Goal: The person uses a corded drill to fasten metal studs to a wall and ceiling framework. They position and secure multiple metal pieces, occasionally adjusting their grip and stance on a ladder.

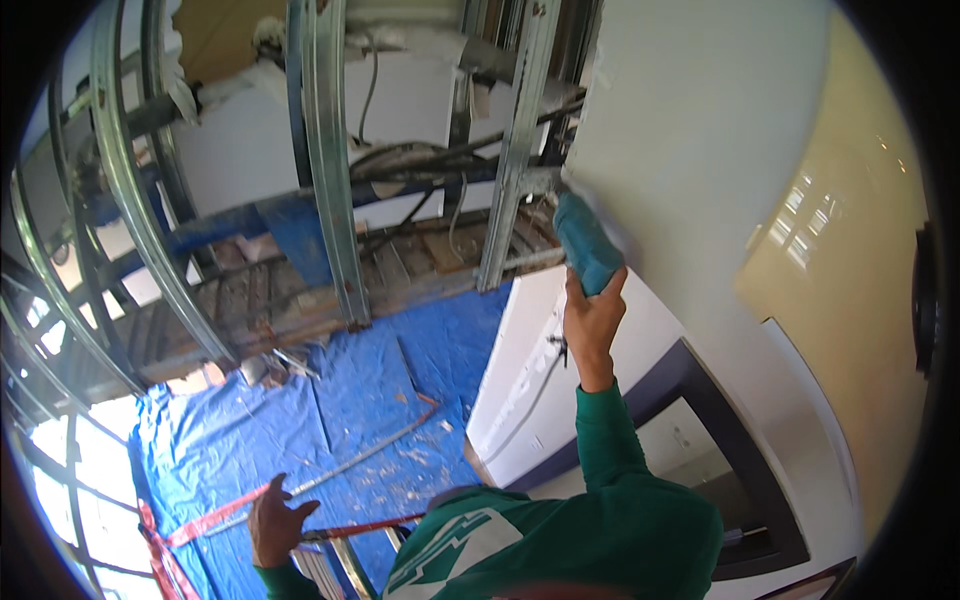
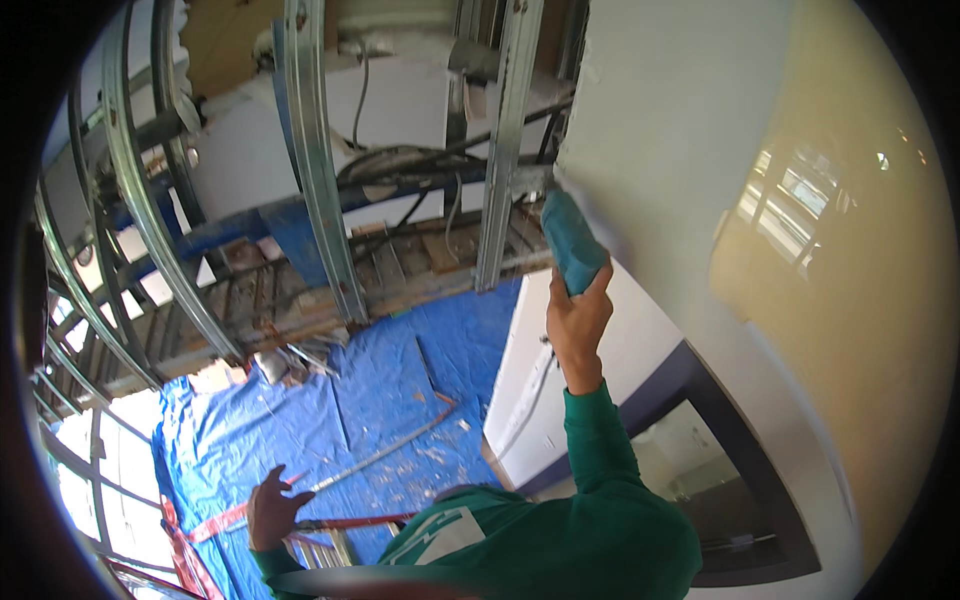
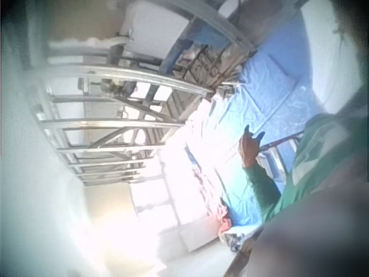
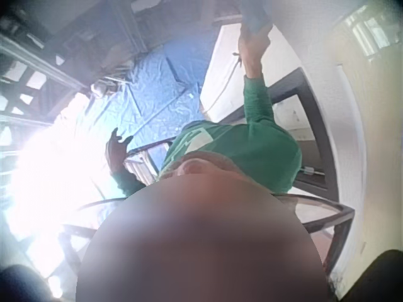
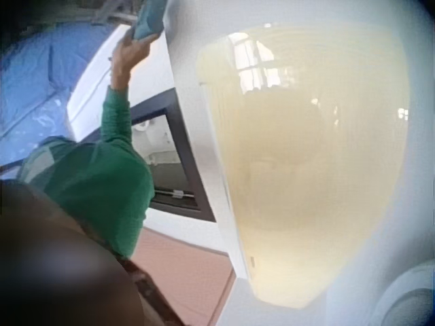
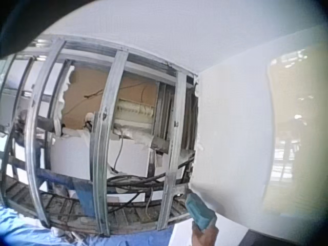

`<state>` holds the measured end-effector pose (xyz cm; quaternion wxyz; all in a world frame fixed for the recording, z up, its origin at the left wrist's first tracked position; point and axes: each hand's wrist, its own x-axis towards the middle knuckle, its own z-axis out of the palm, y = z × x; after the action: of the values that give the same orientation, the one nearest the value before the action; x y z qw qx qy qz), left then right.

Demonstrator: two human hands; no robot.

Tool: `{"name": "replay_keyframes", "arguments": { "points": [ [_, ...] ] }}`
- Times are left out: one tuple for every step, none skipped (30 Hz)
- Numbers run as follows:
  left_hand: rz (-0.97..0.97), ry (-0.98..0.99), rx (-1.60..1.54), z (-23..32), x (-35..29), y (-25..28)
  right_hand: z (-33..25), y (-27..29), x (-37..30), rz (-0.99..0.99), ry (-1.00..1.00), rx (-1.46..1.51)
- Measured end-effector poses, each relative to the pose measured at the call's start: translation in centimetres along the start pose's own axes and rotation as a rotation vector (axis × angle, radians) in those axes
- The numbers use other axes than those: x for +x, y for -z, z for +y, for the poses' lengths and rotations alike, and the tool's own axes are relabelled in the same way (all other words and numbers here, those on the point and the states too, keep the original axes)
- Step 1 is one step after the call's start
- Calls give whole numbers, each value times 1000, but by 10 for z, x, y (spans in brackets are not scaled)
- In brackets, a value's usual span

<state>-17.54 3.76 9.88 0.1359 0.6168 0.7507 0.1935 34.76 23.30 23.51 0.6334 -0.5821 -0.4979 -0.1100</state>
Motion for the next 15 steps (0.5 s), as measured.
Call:
{"name": "replay_keyframes", "arguments": {
  "points": [
    [-14, 16, -3, -1, 0, -2, 4, 0, -3, -20, -17, -28],
    [-8, 14, 2, -2, 0, -1, 8, -1, -6, -42, -20, -43],
    [-7, 25, 10, -3, 2, -1, 12, 1, -11, -65, -113, 20],
    [-32, 40, -24, -3, 4, 0, 16, 3, -14, -84, -180, 105],
    [-27, 24, -12, -3, 5, 1, 19, 4, -18, -94, -177, 97],
    [-35, 6, 14, -2, 5, 3, 20, 6, -22, -94, -176, 97],
    [-62, 36, 3, -1, 7, 4, 21, 7, -23, -92, -192, 104],
    [-93, 69, -9, -1, 8, 6, 19, 8, -24, -80, -171, 128],
    [-92, 73, 0, 0, 8, 6, 17, 9, -23, -70, -171, 160],
    [-83, 61, 1, 0, 9, 6, 12, 11, -21, -62, -171, 188],
    [-78, 51, 3, -1, 8, 5, 7, 13, -17, -48, -157, 172],
    [-78, 42, 5, -3, 8, 3, 0, 15, -11, -40, -133, 210],
    [-71, 21, 30, -6, 8, 0, -7, 16, -3, -26, -101, 249],
    [-75, 34, 20, -11, 10, -3, -15, 17, 6, -13, -71, 285],
    [-75, 30, 23, -17, 11, -7, -24, 17, 16, 47, 47, 318]
  ]
}}
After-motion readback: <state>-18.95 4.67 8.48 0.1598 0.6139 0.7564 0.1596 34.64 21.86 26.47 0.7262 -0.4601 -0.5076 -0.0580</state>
